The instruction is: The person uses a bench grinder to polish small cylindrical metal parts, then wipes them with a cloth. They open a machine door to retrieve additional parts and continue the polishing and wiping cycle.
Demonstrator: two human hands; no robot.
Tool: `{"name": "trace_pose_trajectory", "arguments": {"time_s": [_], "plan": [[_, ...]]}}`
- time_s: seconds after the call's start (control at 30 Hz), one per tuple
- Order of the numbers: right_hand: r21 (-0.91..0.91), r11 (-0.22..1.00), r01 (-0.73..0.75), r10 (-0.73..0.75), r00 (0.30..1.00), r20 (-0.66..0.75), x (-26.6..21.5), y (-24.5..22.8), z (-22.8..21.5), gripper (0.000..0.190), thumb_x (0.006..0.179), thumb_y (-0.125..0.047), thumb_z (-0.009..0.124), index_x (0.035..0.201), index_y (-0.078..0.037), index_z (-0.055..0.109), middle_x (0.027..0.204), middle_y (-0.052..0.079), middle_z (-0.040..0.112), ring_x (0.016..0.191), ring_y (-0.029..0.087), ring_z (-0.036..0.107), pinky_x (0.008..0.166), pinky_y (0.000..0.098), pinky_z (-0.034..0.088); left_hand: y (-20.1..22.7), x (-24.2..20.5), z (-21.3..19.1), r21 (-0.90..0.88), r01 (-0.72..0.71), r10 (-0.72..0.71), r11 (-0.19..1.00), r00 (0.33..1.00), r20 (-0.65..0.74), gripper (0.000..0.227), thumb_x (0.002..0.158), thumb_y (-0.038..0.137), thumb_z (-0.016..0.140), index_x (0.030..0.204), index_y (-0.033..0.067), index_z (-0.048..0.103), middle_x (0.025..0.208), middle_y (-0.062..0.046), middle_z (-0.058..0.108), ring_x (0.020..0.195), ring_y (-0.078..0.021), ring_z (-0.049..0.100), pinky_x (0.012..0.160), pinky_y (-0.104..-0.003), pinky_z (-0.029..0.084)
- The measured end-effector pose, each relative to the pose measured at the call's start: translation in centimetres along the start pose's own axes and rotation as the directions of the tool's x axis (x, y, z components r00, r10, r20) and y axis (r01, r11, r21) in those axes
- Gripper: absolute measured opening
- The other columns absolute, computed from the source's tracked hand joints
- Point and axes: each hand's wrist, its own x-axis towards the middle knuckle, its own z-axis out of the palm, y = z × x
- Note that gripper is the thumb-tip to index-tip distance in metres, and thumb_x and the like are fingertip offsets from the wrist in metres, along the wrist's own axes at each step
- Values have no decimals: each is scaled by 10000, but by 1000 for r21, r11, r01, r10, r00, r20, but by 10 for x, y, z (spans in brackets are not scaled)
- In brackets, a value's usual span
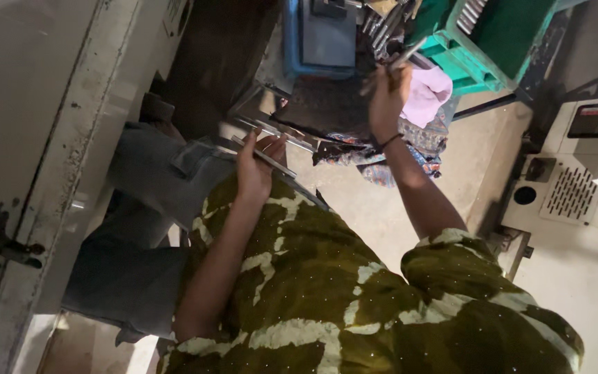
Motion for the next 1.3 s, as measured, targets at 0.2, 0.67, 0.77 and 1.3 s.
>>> {"name": "trace_pose_trajectory", "arguments": {"time_s": [0.2, 0.67, 0.77, 1.3], "plan": [[18, 1000, 13, -9, 977, -211, 56, 10, -31, 88, 1039, -22, 617, 1022, -61, 540, 732, 11, 493, 548, 87, 428, 460, 259, 329, 4, -3, 7, 24, 23, -22, 999, 999, -34, 330, 1070, 248, 454, 1260, -10, 533, 989, -165, 702, 1053, -329, 720, 1032, -443, 563], [-475, 878, -63, 111, 991, 74, 35, 19, -8, 285, 985, -235, 756, 856, -45, 588, 724, -26, 471, 682, 86, 425, 599, 288, 361, -9, 12, -13, -51, 35, -32, 998, 998, 57, 362, 1064, 339, 482, 1253, 39, 556, 1037, -146, 693, 1138, -347, 683, 1081, -503, 521], [-567, 807, 166, -71, 980, 185, 35, 1, 21, 285, 934, -245, 770, 954, -21, 594, 748, 45, 506, 670, 157, 469, 604, 332, 402, -5, 11, -9, -65, 50, -48, 997, 998, 33, 342, 1049, 347, 485, 1226, 63, 559, 1037, -143, 695, 1118, -350, 679, 1050, -499, 525], [-750, 507, 426, -154, 900, 407, 78, -58, 123, 386, 921, -350, 832, 1165, -86, 692, 978, 158, 755, 895, 380, 722, 713, 490, 559, -28, 46, -35, -174, 126, -113, 977, 990, 83, 352, 1009, 396, 568, 1206, 105, 560, 1100, -174, 695, 1052, -347, 704, 980, -472, 537]]}}
